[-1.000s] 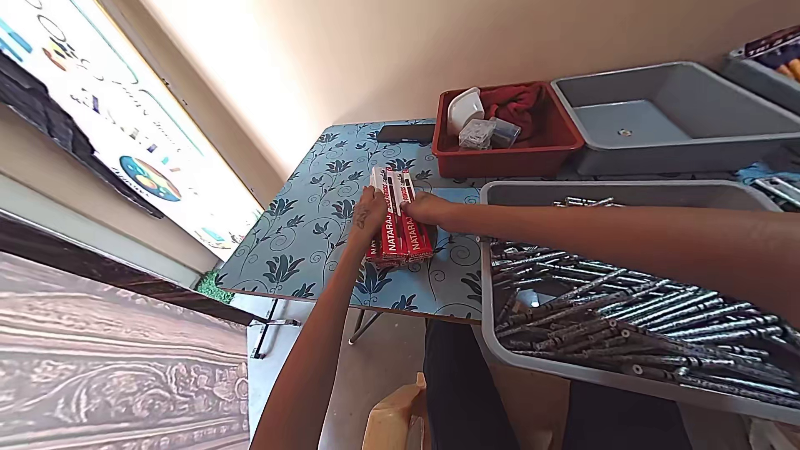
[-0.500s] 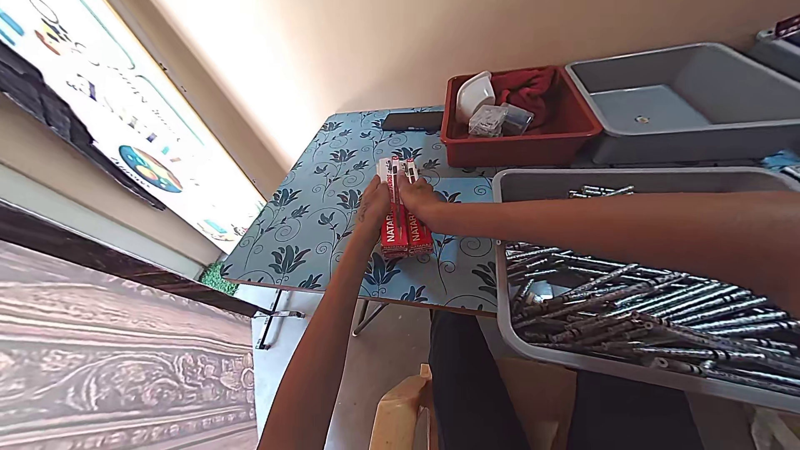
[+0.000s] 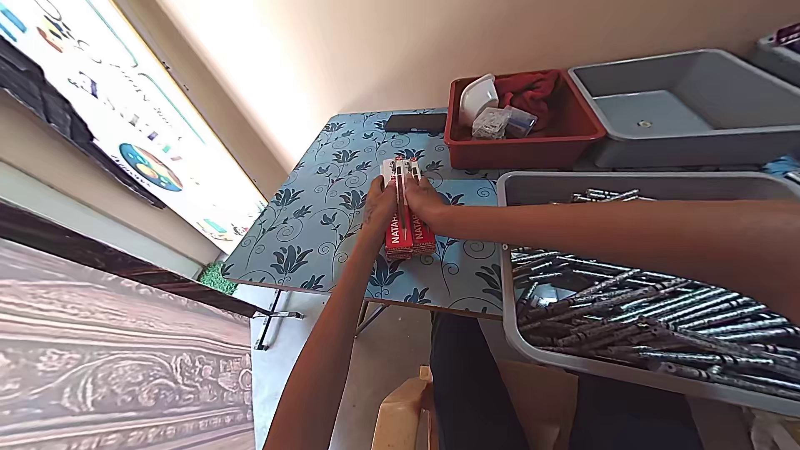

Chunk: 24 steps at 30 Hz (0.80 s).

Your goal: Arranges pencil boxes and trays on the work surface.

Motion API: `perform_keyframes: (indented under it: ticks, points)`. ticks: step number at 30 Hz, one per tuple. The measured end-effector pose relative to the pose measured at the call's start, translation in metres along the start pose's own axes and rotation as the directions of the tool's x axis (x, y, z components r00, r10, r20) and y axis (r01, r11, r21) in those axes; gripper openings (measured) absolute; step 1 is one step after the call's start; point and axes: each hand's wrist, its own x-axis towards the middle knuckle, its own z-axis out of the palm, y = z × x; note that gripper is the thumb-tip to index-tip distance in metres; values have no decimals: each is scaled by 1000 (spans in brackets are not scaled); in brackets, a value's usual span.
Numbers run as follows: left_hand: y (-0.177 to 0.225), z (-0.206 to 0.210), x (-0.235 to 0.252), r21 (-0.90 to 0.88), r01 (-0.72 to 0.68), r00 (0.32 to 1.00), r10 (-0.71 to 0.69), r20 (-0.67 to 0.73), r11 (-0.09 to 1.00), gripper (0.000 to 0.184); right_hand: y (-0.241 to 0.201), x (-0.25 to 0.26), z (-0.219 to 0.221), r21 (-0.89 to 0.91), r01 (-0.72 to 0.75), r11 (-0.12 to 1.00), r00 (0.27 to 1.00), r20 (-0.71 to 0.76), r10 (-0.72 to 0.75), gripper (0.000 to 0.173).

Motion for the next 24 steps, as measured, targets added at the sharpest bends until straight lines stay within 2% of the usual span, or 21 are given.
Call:
perform_keyframes:
  ticks: [3,8,13,15,16,17,18,19,20,21,22,23,24]
  points:
    - [0,3,0,98,-2,1000,3,-9,995,50,-1,16,1,92,-116,989,992,51,112,61]
    - [5,4,-3,155,-14,999,9,31,988,54,0,15,1,81,-97,992,995,41,94,59]
    - [7,6,-2,143,70,997,-71,2,987,62,1,19,2,48,-103,993,994,46,101,55]
    - [5,4,-1,70,110,994,-110,-2,991,60,8,15,4,94,-40,995,999,23,38,55]
    - [4,3,-1,17,121,993,-121,-12,992,55,11,6,2,104,40,994,999,-3,-40,56]
    - [3,3,-1,-40,131,991,-132,-25,991,48,11,-13,-3,86,147,985,988,-54,-143,54]
    - [3,2,-1,-93,139,990,-142,-22,986,41,-3,-43,-13,53,180,982,980,-101,-174,49]
    - [3,1,-1,-140,144,989,-148,-19,980,33,-53,-75,-49,40,-146,988,977,164,138,47]
    - [2,-1,-1,-190,147,988,-152,-8,971,27,-69,-85,-61,82,-255,963,944,239,229,48]
    - [0,-2,0,-243,155,987,-159,2,958,23,-51,-76,-55,151,-165,975,967,220,130,49]
    - [-2,-3,1,-298,165,985,-170,7,940,21,1,-43,-26,268,182,946,979,40,-199,51]
    - [-3,-3,1,-341,175,983,-185,2,924,21,17,-13,-12,355,135,925,986,45,-161,55]
    - [-3,-2,0,-374,188,978,-207,-11,908,18,16,4,-5,398,-4,917,997,76,-28,56]
